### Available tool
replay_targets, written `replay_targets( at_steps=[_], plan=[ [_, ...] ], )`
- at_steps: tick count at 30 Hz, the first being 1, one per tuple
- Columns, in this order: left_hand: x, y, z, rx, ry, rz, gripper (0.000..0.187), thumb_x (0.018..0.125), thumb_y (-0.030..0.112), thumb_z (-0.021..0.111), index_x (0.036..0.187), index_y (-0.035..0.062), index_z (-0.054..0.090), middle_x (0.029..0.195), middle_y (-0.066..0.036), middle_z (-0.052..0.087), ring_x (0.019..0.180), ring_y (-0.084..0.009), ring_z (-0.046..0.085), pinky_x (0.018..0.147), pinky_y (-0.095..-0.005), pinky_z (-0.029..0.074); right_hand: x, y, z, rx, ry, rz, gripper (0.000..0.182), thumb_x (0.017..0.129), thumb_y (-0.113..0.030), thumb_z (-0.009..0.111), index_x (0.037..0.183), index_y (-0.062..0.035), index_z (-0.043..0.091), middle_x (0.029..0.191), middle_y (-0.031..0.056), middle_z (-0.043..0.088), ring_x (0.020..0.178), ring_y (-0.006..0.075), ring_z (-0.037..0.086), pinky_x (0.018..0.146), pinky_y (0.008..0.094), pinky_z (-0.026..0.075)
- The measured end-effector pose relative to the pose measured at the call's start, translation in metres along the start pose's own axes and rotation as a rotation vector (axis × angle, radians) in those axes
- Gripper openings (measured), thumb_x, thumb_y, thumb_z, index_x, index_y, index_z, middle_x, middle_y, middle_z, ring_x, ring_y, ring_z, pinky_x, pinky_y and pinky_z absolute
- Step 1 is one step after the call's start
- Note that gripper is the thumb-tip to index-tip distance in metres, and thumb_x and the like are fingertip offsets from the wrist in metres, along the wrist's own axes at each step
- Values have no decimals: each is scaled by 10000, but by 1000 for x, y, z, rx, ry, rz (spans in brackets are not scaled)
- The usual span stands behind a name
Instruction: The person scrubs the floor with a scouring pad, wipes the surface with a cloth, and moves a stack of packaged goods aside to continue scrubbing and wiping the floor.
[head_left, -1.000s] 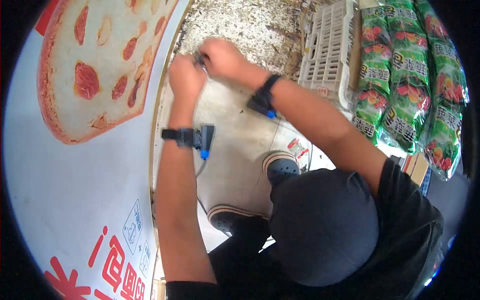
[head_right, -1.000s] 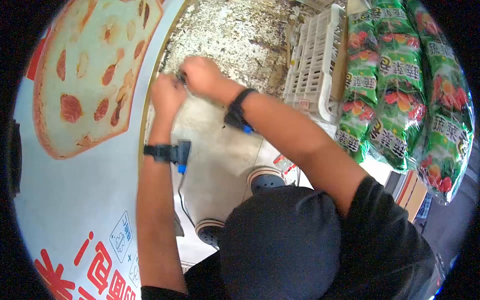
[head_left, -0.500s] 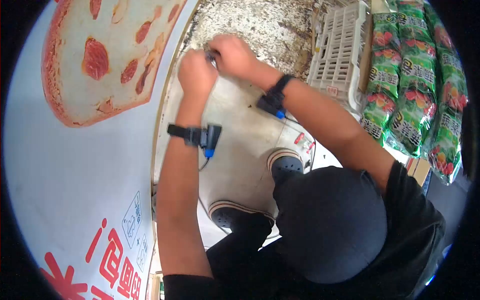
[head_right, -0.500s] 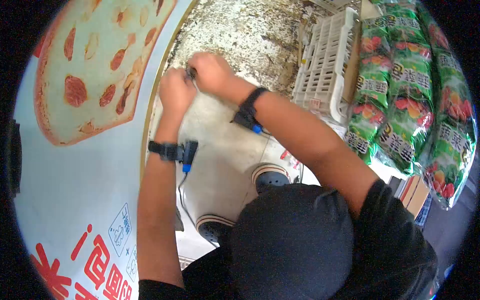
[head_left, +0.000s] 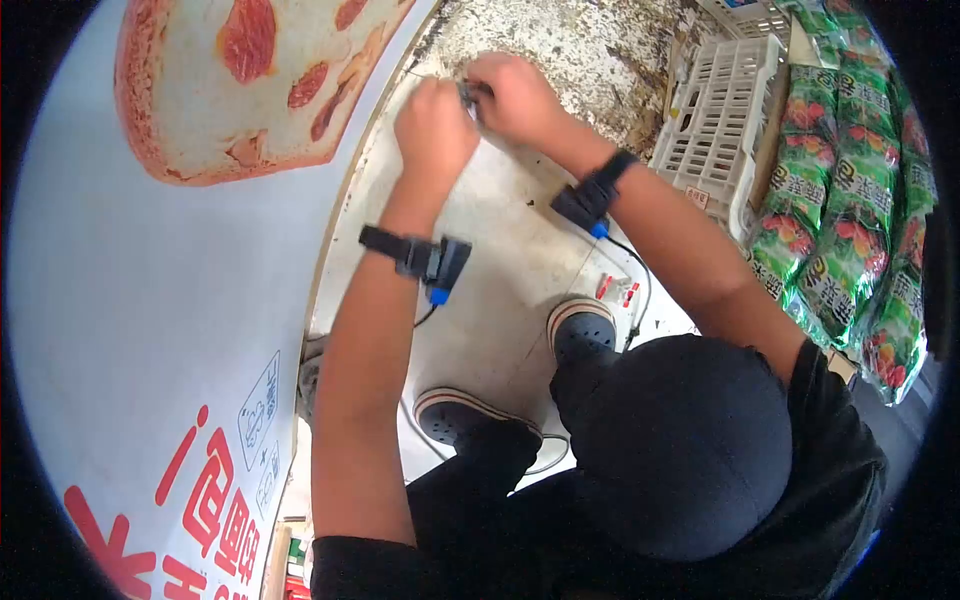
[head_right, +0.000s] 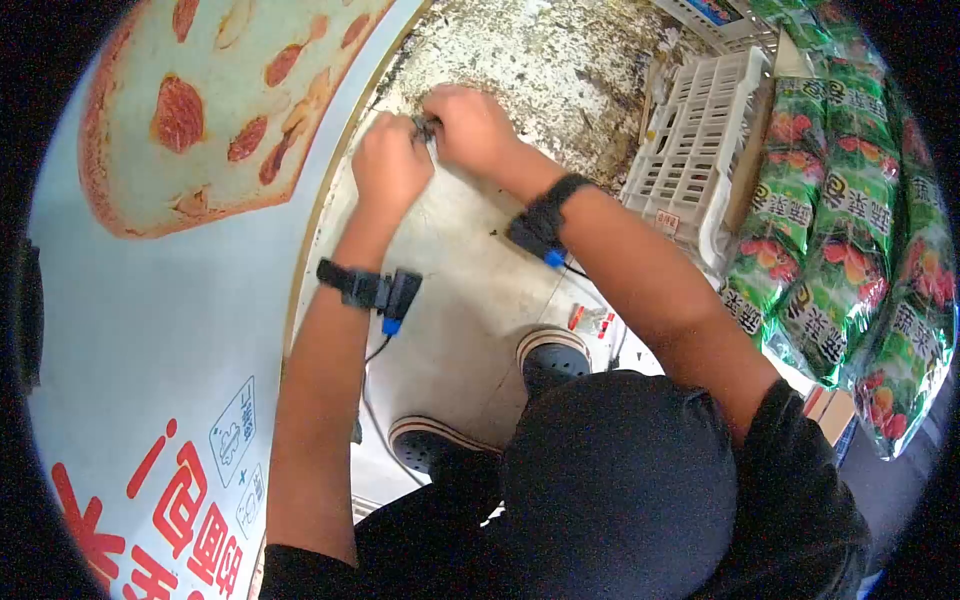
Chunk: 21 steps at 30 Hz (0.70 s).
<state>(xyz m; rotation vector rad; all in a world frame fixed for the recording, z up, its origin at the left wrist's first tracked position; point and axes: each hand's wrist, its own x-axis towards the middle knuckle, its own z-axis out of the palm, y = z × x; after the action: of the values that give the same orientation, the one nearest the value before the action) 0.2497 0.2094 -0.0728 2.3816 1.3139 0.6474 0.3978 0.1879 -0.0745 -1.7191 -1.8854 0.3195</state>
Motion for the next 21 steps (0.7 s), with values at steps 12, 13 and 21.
replay_targets(
  at_steps=[12, 13, 21],
  plan=[
    [15, 6, -1, 72, -61, -79, 79, 737, 81, 650, 783, 21, 670, 867, -160, 633, 817, -354, 653, 696, -446, 540, 15, 3, 3, -95, -53, -9, 129, 703, -58, 623, 826, -40, 660, 888, 161, 648, 873, 386, 634, 763, 476, 526],
    [5, 7, -2, 49, -95, -70, 82, 740, 79, 648, 790, 21, 674, 871, -160, 635, 822, -353, 655, 701, -441, 542, 2, -6, -4, -59, -90, 32, 125, 696, -51, 621, 816, -36, 653, 885, 162, 640, 873, 384, 631, 761, 474, 524],
    [8, 0, 10, 95, 114, 32, 76, 694, 53, 661, 760, 21, 641, 834, -151, 609, 786, -335, 643, 673, -434, 532, 17, 11, 7, -48, -2, -83, 114, 696, -49, 628, 806, -34, 650, 858, 164, 642, 843, 384, 631, 751, 480, 522]
  ],
)
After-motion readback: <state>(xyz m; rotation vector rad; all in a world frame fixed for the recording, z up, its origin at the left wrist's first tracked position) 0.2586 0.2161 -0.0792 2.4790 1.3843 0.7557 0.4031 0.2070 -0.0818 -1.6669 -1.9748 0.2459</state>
